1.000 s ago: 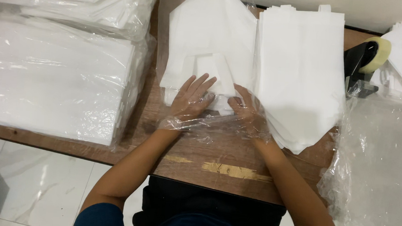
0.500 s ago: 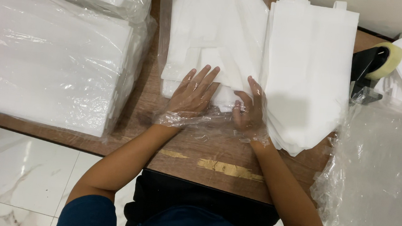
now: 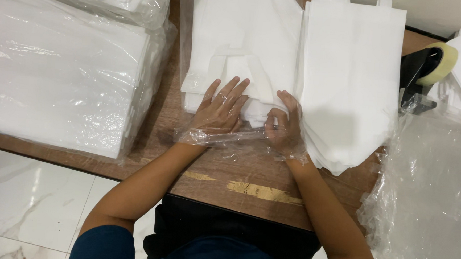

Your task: The person folds white paper bags by hand on a wooden surface, flattening and creasing each bag before stacking it.

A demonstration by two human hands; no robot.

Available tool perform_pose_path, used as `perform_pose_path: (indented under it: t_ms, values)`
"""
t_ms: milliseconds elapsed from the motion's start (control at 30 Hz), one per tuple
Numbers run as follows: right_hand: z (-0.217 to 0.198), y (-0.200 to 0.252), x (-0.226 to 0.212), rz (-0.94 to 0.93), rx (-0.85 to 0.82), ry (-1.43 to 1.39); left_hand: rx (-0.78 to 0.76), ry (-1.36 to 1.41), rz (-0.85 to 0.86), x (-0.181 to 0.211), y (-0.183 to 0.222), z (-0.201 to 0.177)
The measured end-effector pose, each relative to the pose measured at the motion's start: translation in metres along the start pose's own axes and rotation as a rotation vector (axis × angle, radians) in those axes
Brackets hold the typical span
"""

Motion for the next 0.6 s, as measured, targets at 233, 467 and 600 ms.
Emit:
perform_pose_path:
  t_ms: [233,467,600]
  values:
    - [0.002,0.006,0.001,-0.003,0.018,0.083,-0.024,0.089,-0.021,-0.004,0.005,0.010]
    - [-0.003,-0.013,-0.008,0.031,0.037,0.058,0.263,-0.040,0.059,-0.002,-0.004,-0.007]
    - [0.002,0.007,0.002,0.062,-0.090,0.087,0.183,-0.039,0.077,-0.005,0.002,0.000]
Point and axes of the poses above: each hand's wrist, its own y-axis away from the middle knuckle, its own z-axis out of the palm, x = y × z, the point moved 3 cm from there along -y, towards the middle knuckle, and after that the axes turned 7 degrees about -z, right-handed, at the moved point
